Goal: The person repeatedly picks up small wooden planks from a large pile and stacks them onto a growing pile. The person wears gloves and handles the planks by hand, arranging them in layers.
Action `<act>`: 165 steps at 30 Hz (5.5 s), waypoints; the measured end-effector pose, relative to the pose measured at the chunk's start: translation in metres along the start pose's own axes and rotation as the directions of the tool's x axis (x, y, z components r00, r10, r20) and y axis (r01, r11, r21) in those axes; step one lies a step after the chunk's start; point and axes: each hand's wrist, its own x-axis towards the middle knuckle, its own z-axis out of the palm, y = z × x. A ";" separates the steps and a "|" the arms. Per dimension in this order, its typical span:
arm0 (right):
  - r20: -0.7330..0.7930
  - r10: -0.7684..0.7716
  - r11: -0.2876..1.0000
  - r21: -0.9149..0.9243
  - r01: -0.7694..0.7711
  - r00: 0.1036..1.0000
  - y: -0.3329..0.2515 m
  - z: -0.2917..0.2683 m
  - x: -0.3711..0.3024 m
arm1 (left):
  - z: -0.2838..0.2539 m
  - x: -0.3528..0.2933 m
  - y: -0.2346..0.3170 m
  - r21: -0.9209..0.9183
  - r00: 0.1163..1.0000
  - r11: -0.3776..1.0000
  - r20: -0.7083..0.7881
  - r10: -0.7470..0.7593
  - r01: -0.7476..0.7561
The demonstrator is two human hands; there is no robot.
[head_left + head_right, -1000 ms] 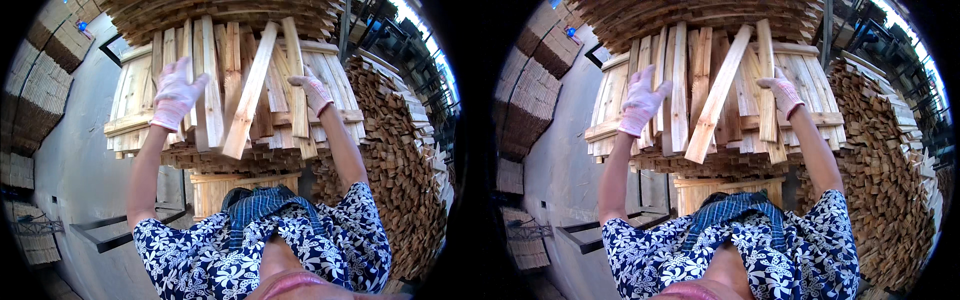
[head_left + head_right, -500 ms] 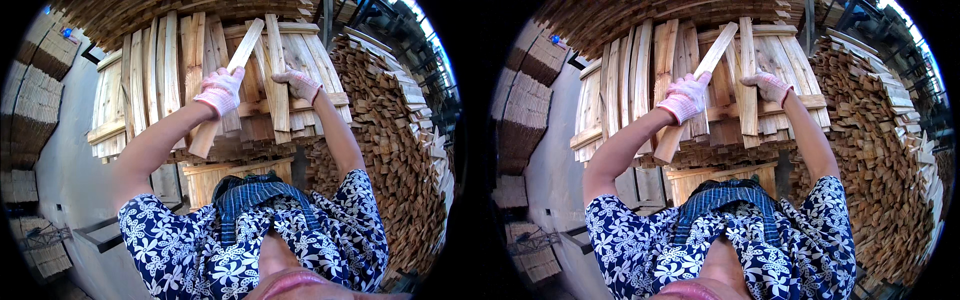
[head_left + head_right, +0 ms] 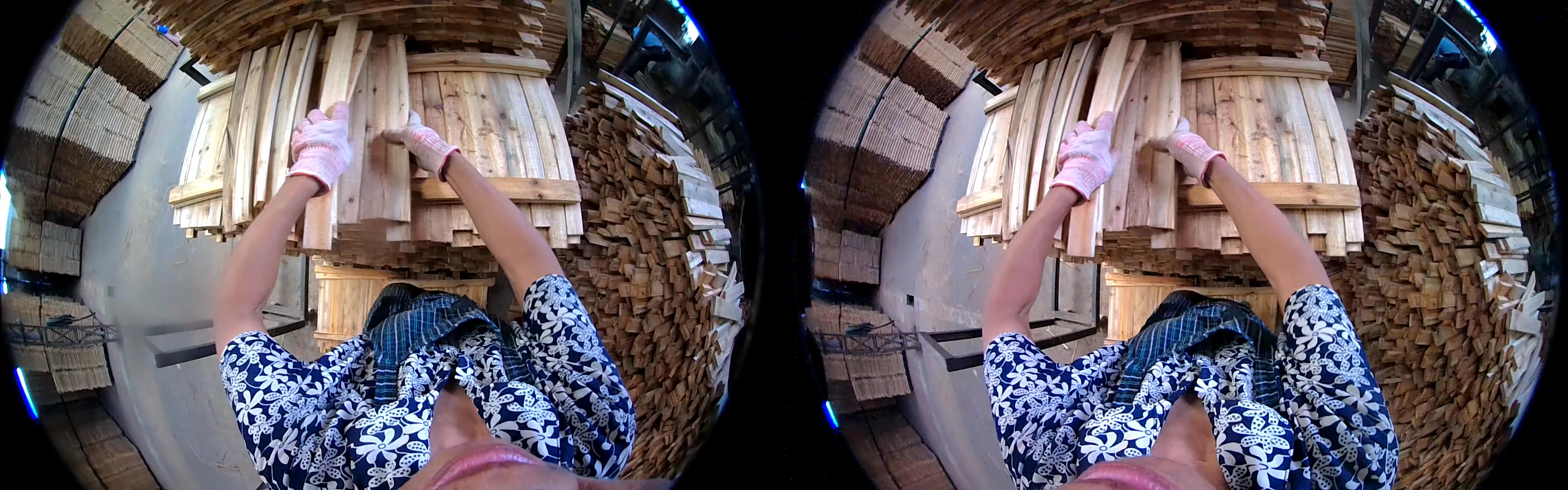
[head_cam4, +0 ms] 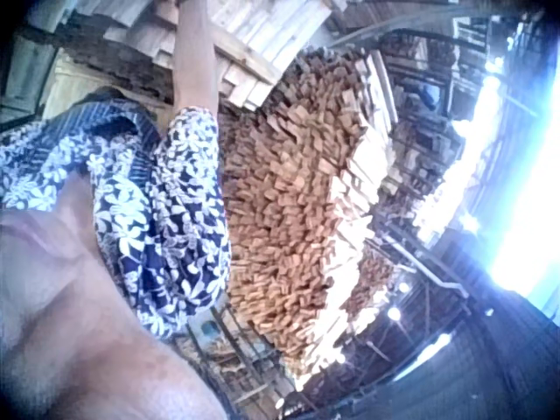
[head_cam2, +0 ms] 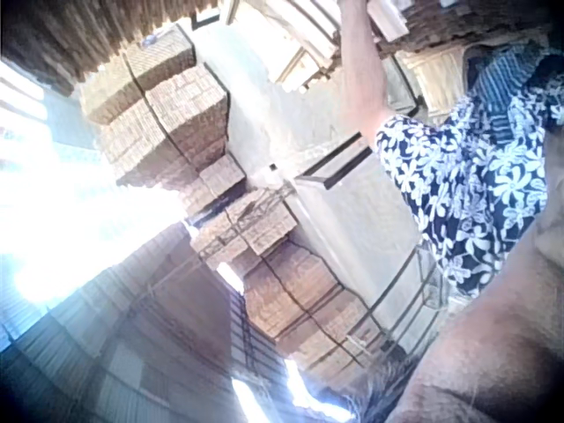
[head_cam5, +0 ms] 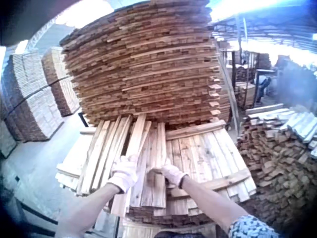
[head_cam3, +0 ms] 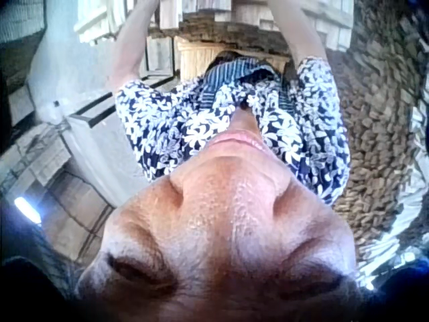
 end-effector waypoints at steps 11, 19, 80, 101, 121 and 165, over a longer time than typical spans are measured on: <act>0.090 -0.206 0.928 0.332 0.166 0.974 -0.011 -0.077 0.014 | -0.032 -0.023 0.085 -0.501 0.999 0.865 0.035 0.028 -0.007; -0.082 -0.203 0.937 0.272 0.218 0.976 0.081 -0.137 0.101 | 0.009 0.012 0.222 -0.356 0.996 0.931 0.064 -0.058 0.078; 0.418 -0.368 0.568 0.808 -0.155 0.831 -0.078 0.036 0.011 | -0.046 -0.063 -0.104 -0.026 0.989 0.990 0.049 -0.138 0.139; -0.170 -0.385 0.897 -0.300 0.325 0.907 0.041 -0.088 0.059 | -0.019 0.020 -0.037 -0.006 0.924 0.939 0.176 -0.339 0.345; -0.092 -0.386 0.922 -0.015 0.387 0.918 -0.076 0.125 0.054 | -0.075 -0.013 -0.156 -0.520 0.973 0.839 -0.063 -0.223 0.159; 0.118 -0.507 0.738 -0.452 0.501 0.854 -0.173 0.270 0.033 | -0.028 0.026 -0.323 -0.556 0.941 0.763 0.130 -0.314 0.331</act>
